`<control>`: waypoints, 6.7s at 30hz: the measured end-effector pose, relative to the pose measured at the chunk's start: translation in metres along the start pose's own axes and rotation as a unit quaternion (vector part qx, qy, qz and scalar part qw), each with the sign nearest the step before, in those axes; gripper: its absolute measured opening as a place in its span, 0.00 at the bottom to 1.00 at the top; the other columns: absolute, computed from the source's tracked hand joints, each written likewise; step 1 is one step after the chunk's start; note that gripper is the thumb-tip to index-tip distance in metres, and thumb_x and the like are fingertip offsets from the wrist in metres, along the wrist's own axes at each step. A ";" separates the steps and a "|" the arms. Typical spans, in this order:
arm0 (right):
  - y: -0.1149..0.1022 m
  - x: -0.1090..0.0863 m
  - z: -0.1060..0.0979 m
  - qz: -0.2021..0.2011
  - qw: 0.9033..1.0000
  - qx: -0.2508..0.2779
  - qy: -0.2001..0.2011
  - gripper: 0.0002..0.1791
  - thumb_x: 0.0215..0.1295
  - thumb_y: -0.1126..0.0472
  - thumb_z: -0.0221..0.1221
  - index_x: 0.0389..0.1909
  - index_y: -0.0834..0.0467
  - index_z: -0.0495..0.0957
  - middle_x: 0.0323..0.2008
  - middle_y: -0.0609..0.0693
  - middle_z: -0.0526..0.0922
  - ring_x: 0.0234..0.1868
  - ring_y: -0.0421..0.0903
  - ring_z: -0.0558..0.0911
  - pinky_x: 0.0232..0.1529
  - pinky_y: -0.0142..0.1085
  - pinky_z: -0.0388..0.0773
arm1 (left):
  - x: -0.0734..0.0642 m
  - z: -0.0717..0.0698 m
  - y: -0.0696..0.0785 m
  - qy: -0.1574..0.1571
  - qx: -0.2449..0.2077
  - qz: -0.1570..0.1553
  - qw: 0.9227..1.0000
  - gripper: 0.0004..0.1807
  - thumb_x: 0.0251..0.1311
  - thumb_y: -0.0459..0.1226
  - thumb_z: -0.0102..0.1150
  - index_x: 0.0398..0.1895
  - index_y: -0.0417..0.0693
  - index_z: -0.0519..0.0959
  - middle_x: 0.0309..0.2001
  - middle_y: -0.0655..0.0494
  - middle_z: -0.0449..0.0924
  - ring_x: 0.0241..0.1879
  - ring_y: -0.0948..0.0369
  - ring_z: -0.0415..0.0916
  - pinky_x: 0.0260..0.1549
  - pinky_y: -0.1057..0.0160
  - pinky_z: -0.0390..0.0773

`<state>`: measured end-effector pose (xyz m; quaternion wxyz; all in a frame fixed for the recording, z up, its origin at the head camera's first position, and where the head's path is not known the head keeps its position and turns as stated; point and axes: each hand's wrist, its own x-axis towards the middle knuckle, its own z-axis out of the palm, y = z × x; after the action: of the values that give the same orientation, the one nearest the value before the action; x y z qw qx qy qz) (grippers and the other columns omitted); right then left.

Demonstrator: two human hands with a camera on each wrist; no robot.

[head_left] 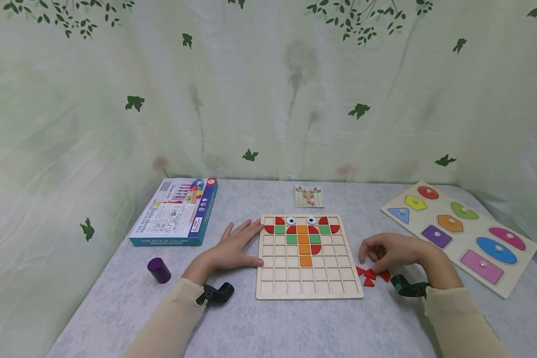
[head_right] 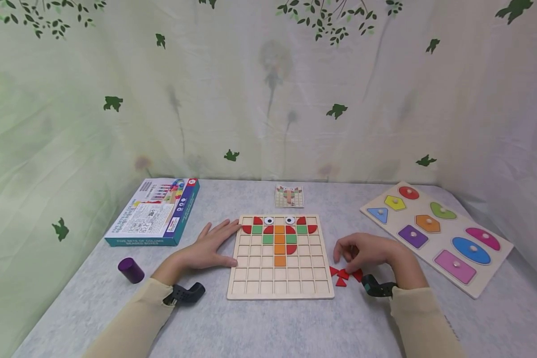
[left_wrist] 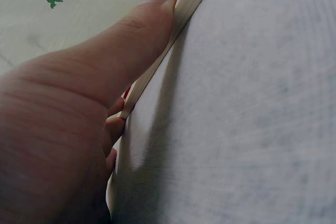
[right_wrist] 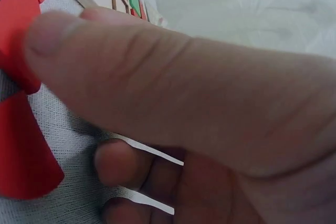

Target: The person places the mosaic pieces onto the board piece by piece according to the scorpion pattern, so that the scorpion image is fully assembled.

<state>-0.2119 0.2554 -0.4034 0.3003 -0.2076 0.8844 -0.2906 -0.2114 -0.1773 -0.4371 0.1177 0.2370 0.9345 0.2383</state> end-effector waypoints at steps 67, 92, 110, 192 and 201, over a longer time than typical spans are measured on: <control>-0.036 0.047 0.029 -0.015 0.969 0.029 0.243 0.10 0.69 0.65 0.59 0.49 0.54 0.80 0.45 0.53 0.82 0.44 0.49 0.78 0.38 0.34 0.83 | -0.002 0.001 -0.001 -0.003 0.004 -0.008 1.000 0.55 0.54 0.62 0.67 0.80 0.56 0.52 0.82 0.60 0.44 0.82 0.52 0.33 0.76 0.37 0.25; -0.088 0.077 0.046 -0.152 0.973 -0.010 0.172 0.09 0.68 0.68 0.60 0.44 0.53 0.82 0.40 0.47 0.84 0.38 0.42 0.78 0.41 0.33 0.79 | 0.000 0.000 0.001 -0.004 -0.004 -0.007 1.000 0.55 0.54 0.61 0.67 0.80 0.55 0.52 0.82 0.59 0.44 0.82 0.52 0.33 0.75 0.37 0.24; -0.107 0.096 0.059 -0.143 0.980 -0.013 0.135 0.08 0.69 0.64 0.60 0.43 0.49 0.83 0.38 0.41 0.83 0.40 0.43 0.77 0.45 0.36 0.76 | 0.000 -0.001 0.002 -0.002 -0.006 -0.001 1.000 0.54 0.55 0.61 0.67 0.80 0.55 0.52 0.82 0.59 0.45 0.82 0.51 0.33 0.75 0.36 0.24; -0.028 0.005 0.032 -0.043 0.984 -0.017 0.174 0.13 0.64 0.60 0.65 0.49 0.48 0.81 0.42 0.45 0.80 0.41 0.44 0.76 0.38 0.31 0.79 | 0.001 0.001 -0.003 -0.001 -0.006 -0.004 1.000 0.55 0.53 0.62 0.67 0.80 0.57 0.51 0.82 0.61 0.44 0.82 0.53 0.32 0.76 0.38 0.24; -0.007 -0.012 0.019 -0.030 0.991 0.011 0.134 0.15 0.64 0.58 0.66 0.51 0.49 0.81 0.46 0.48 0.81 0.43 0.46 0.76 0.38 0.33 0.79 | 0.002 0.002 -0.002 -0.006 -0.011 -0.004 1.000 0.56 0.53 0.63 0.67 0.81 0.57 0.51 0.82 0.60 0.44 0.82 0.53 0.32 0.76 0.38 0.24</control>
<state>-0.1889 0.2491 -0.4060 0.1727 -0.1899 0.9070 -0.3339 -0.2135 -0.1774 -0.4398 0.1269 0.2338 0.9318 0.2468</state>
